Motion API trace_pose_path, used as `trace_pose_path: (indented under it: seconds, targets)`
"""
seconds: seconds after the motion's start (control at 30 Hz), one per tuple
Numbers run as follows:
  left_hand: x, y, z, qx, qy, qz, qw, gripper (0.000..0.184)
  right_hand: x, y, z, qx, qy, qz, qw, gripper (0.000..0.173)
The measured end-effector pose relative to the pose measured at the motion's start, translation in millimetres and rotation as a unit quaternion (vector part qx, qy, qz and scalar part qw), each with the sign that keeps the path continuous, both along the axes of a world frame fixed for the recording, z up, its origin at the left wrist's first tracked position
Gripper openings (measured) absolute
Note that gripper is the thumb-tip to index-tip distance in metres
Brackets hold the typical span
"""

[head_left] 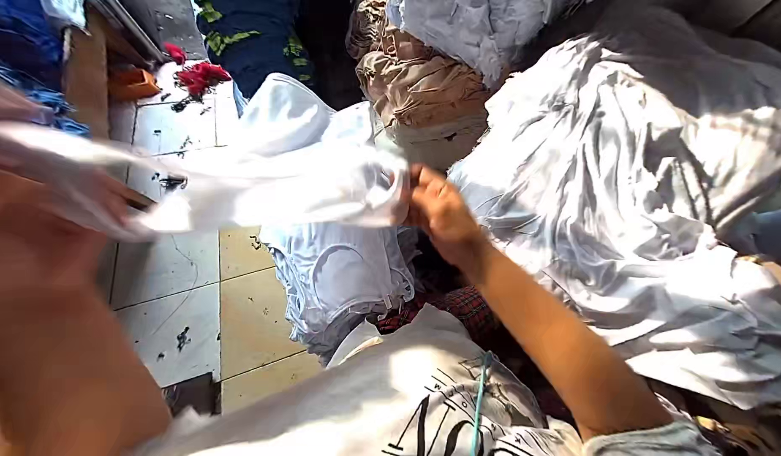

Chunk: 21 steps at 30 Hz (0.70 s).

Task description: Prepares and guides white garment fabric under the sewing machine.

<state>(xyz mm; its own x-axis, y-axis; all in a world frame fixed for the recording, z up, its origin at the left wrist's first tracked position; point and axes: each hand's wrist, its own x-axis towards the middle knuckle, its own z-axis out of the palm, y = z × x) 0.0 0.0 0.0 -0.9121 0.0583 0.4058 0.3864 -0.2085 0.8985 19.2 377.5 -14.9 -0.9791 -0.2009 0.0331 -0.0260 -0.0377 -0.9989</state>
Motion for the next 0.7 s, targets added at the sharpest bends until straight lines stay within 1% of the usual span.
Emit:
trace_pose_path:
  seconds: [0.07, 0.1, 0.13, 0.17, 0.2, 0.23, 0.27, 0.3, 0.33, 0.37, 0.4, 0.43, 0.47, 0.5, 0.53, 0.57, 0.6, 0.63, 0.67, 0.7]
  targets:
    - [25.8, 11.2, -91.5, -0.092, -0.122, -0.067, 0.986, 0.018, 3.7, 6.8, -82.1, 0.108, -0.06, -0.012, 0.992, 0.029]
    - [36.3, 19.4, -129.8, -0.142, -0.208, -0.09, 0.964, 0.018, 6.1, 9.2, -118.8, 0.171, -0.094, -0.002, 0.981, 0.031]
    - [47.0, 29.7, -164.2, -0.204, -0.29, -0.114, 0.928, 0.02, 11.0, 13.1, -148.2, 0.233, -0.132, 0.028, 0.963, 0.037]
    - [58.7, 42.3, -192.2, -0.266, -0.36, -0.132, 0.884, 0.024, 19.2, 16.4, -169.9, 0.282, -0.169, 0.065, 0.942, 0.044]
    - [69.5, 54.6, -216.4, -0.308, -0.422, -0.138, 0.842, 0.029, 29.0, 19.1, -184.7, 0.311, -0.195, 0.096, 0.925, 0.051]
    - [77.2, 63.7, -237.5, -0.324, -0.462, -0.132, 0.815, 0.033, 37.6, 22.3, -193.0, 0.321, -0.202, 0.117, 0.918, 0.056]
    - [79.8, 67.7, -251.2, -0.325, -0.479, -0.122, 0.806, 0.033, 42.7, 26.7, -194.6, 0.314, -0.2, 0.126, 0.92, 0.059]
    - [76.4, 67.0, -255.7, -0.331, -0.482, -0.12, 0.802, 0.03, 44.9, 31.9, -190.3, 0.301, -0.199, 0.127, 0.924, 0.061]
    - [68.2, 64.6, -252.0, -0.354, -0.481, -0.128, 0.792, 0.028, 46.6, 37.9, -183.0, 0.292, -0.2, 0.119, 0.928, 0.062]
    - [57.3, 64.0, -242.4, -0.404, -0.472, -0.139, 0.771, 0.029, 49.8, 45.0, -175.8, 0.295, -0.203, 0.11, 0.927, 0.062]
    - [45.3, 65.8, -229.9, -0.49, -0.442, -0.151, 0.736, 0.032, 55.6, 52.8, -169.9, 0.311, -0.207, 0.101, 0.922, 0.061]
    - [32.9, 70.3, -215.0, -0.6, -0.389, -0.163, 0.68, 0.035, 64.6, 61.0, -165.0, 0.333, -0.21, 0.095, 0.914, 0.058]
    - [23.1, 80.6, -193.8, -0.697, -0.336, -0.161, 0.612, 0.039, 76.8, 69.1, -159.9, 0.348, -0.21, 0.094, 0.909, 0.054]
    - [15.9, 95.2, -171.4, -0.753, -0.291, -0.144, 0.572, 0.042, 91.5, 77.6, -154.4, 0.344, -0.204, 0.094, 0.912, 0.049]
    - [9.1, 111.6, -154.2, -0.77, -0.241, -0.122, 0.578, 0.045, 109.2, 87.5, -149.1, 0.324, -0.19, 0.084, 0.923, 0.043]
    - [1.5, 130.2, -142.9, -0.753, -0.173, -0.112, 0.624, 0.045, 129.6, 98.1, -142.9, 0.294, -0.168, 0.059, 0.939, 0.039]
    - [-6.0, 153.3, -134.6, -0.712, -0.091, -0.122, 0.686, 0.042, 150.8, 108.5, -134.3, 0.265, -0.147, 0.019, 0.953, 0.036]
    - [-11.4, 181.2, -127.8, -0.652, -0.002, -0.15, 0.743, 0.037, 172.2, 117.5, -122.3, 0.241, -0.128, -0.031, 0.961, 0.035]
    - [-13.6, 212.2, -121.9, -0.585, 0.089, -0.182, 0.785, 0.033, 193.7, 124.7, -108.5, 0.224, -0.11, -0.089, 0.964, 0.034]
    - [-12.6, 245.0, -115.3, -0.521, 0.176, -0.214, 0.807, 0.031, 215.6, 130.5, -96.9, 0.206, -0.083, -0.155, 0.962, 0.032]
